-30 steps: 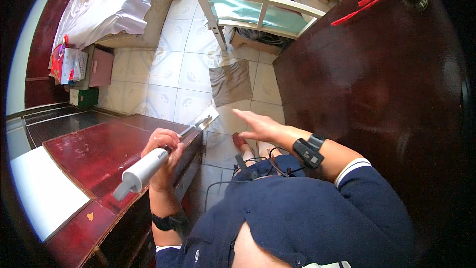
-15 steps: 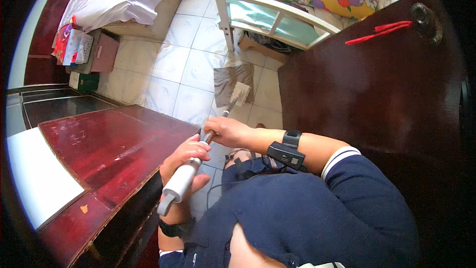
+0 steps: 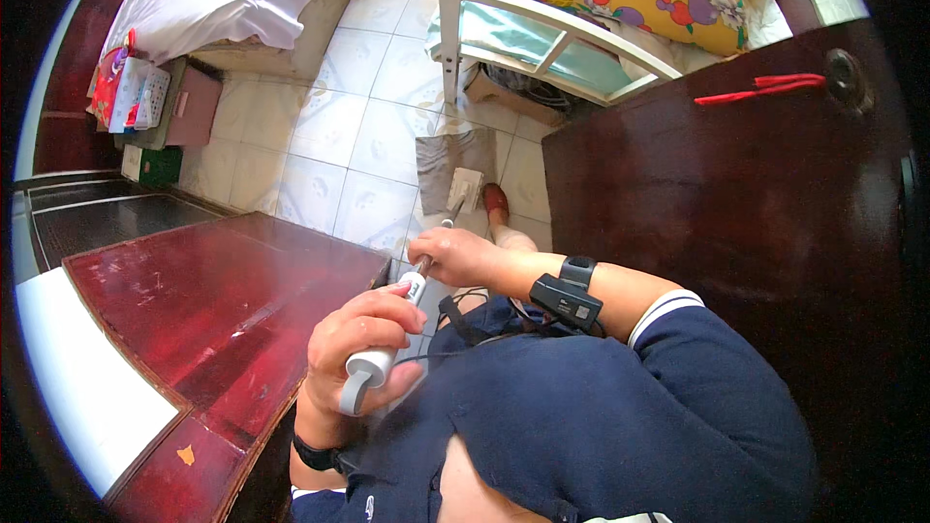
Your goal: Mop and sweep the floor in a room.
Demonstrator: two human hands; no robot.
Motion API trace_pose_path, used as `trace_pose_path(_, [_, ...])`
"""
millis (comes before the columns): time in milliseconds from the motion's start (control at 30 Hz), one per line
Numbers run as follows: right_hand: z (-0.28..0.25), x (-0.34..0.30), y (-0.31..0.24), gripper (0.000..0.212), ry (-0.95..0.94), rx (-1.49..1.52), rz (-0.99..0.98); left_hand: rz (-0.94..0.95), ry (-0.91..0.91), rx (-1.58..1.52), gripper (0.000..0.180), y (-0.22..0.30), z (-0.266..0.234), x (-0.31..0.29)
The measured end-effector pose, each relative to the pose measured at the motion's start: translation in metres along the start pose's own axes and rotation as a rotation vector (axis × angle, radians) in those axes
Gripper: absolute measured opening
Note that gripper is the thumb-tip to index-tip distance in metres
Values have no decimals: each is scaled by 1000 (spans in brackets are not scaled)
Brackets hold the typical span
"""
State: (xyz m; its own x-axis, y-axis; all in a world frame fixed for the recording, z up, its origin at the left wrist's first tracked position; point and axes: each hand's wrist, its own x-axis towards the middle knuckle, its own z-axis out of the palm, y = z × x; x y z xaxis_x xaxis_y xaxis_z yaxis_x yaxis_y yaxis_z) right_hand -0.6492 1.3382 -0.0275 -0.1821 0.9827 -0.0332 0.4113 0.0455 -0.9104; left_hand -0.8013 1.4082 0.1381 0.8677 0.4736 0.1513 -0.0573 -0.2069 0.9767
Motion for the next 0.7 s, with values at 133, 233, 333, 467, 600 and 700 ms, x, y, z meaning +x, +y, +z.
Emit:
trace_pose_path(133, [5, 8, 14, 15, -27, -3, 4, -23, 46, -4, 23, -7, -4, 5])
trace_pose_path(233, [8, 14, 22, 14, -38, -12, 23, -42, 85, -47, 23, -16, -9, 5])
trace_pose_path(333, [4, 20, 30, 14, -46, 16, 37, -47, 110, -53, 23, -26, -7, 11])
trace_pose_path(467, [-3, 25, 45, 16, -106, 43, 36, -51, 150, -38, 23, -39, 1, 18])
trace_pose_path(600, [-2, 25, 70, 20, -131, 35, 41, -89, 137, 9, 23, -51, 9, 25])
trace_pose_path(700, [-11, 25, 79, 26, -158, -32, 56, -165, 138, 21, 23, -59, 20, 31])
